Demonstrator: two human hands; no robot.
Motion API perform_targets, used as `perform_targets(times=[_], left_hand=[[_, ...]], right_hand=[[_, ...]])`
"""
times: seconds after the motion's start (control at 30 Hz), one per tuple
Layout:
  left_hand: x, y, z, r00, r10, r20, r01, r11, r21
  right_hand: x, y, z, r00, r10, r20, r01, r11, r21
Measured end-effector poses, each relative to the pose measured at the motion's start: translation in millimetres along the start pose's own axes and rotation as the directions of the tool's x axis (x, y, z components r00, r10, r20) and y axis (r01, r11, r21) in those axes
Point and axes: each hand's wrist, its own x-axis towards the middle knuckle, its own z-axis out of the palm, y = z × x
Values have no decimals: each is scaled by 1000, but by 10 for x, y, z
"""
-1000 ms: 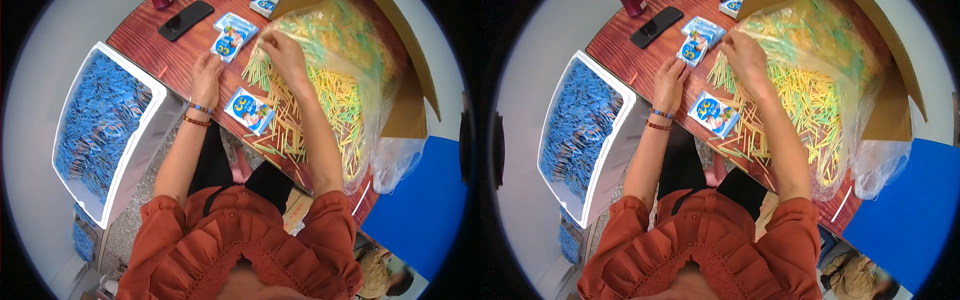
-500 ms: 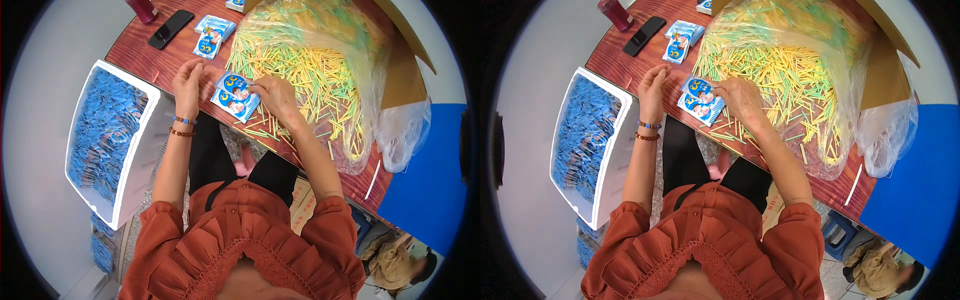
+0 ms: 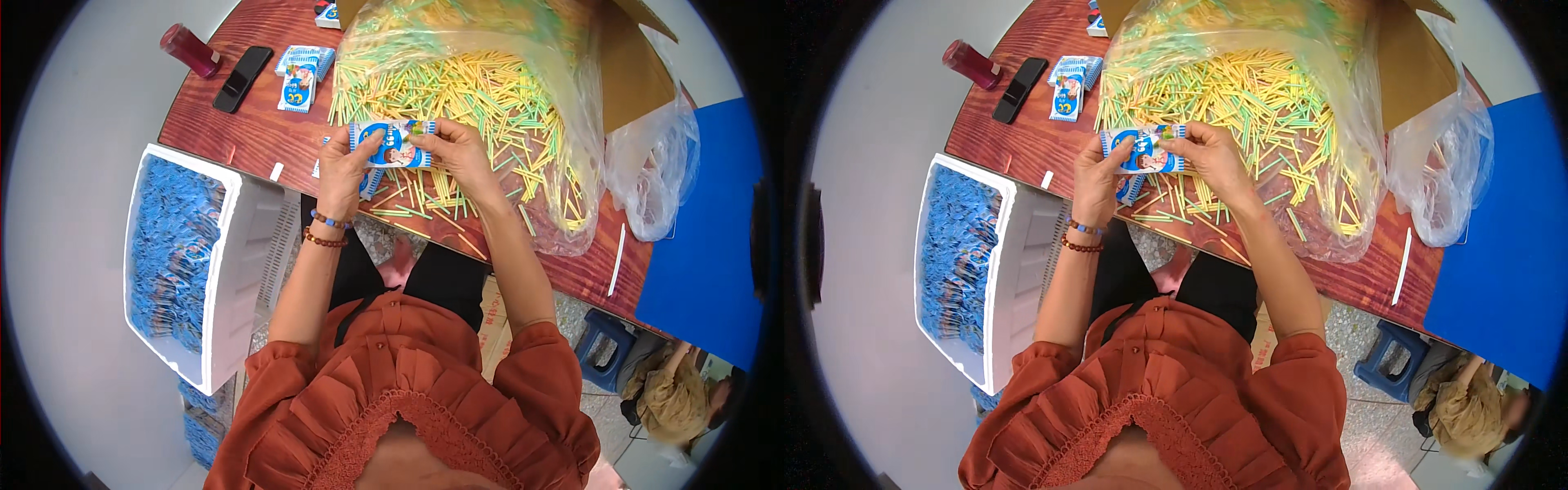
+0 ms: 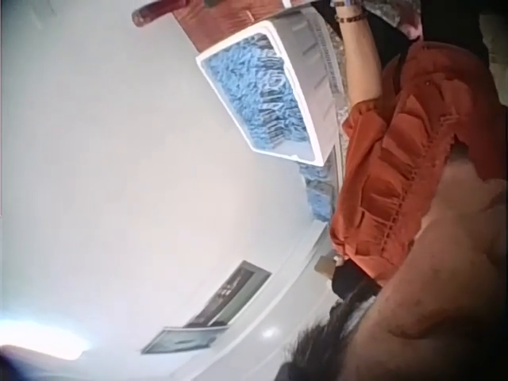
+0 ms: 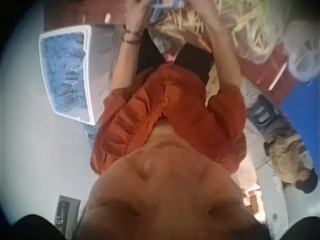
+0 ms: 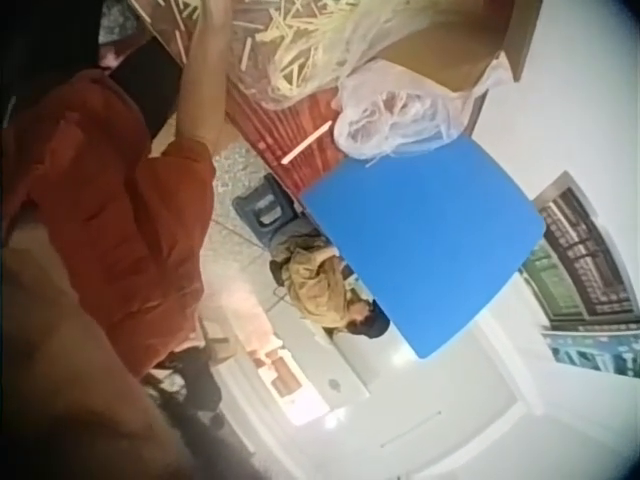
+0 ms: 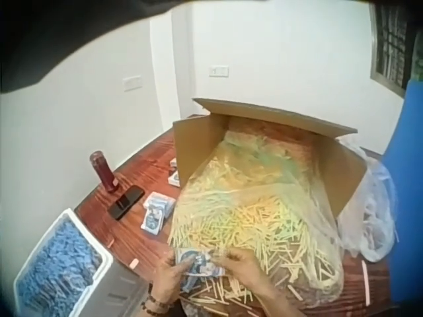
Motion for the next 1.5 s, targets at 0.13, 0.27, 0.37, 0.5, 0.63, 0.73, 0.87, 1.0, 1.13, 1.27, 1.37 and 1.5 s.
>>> perform_targets(times=[0.13, 0.27, 0.37, 0.5, 0.63, 0.73, 0.87, 1.0, 1.13, 1.27, 1.37, 1.5], left_hand=[[-54, -46, 43, 997, -69, -31, 67, 997, -50], [-53, -158, 6, 998, -22, -63, 15, 994, -110], [-78, -190, 41, 995, -64, -75, 50, 984, -173], [-76, -219, 15, 990, -116, -79, 98, 974, -204], [-82, -200, 28, 989, -141, -44, 129, 969, -209], [-88, -217, 114, 988, -153, 9, 152, 965, -215], [-107, -235, 174, 990, -140, 20, 141, 975, -174], [-123, -210, 230, 991, -137, 3, 135, 978, -156], [-123, -256, 145, 992, -118, -49, 112, 987, -117], [-107, -223, 87, 992, -114, -59, 98, 971, -218], [-89, -214, 107, 995, -100, -23, 90, 959, -269], [-86, -236, 1, 997, -72, -1, 68, 948, -310]], right_hand=[[-35, 34, -33, 995, -96, -36, 91, 990, -110], [-89, -42, -47, 998, -57, 12, 58, 986, -157], [-130, -61, -24, 999, -28, -38, 25, 996, -82], [-186, -112, -122, 962, -250, -109, 232, 961, -153], [-244, -200, -228, 885, -456, 98, 456, 804, -381], [-218, -201, -235, 858, -449, 250, 510, 686, -518], [-159, -193, -279, 774, -457, 438, 628, 465, -623], [-157, -171, -301, 784, -470, 404, 616, 512, -599], [-174, -147, -379, 788, -453, 417, 615, 604, -506], [-90, -407, -840, 945, -256, -205, 93, 808, -582], [163, -399, -1080, 944, -254, -208, -65, 476, -877], [352, -255, -882, 936, -352, -24, -42, -43, -998]])
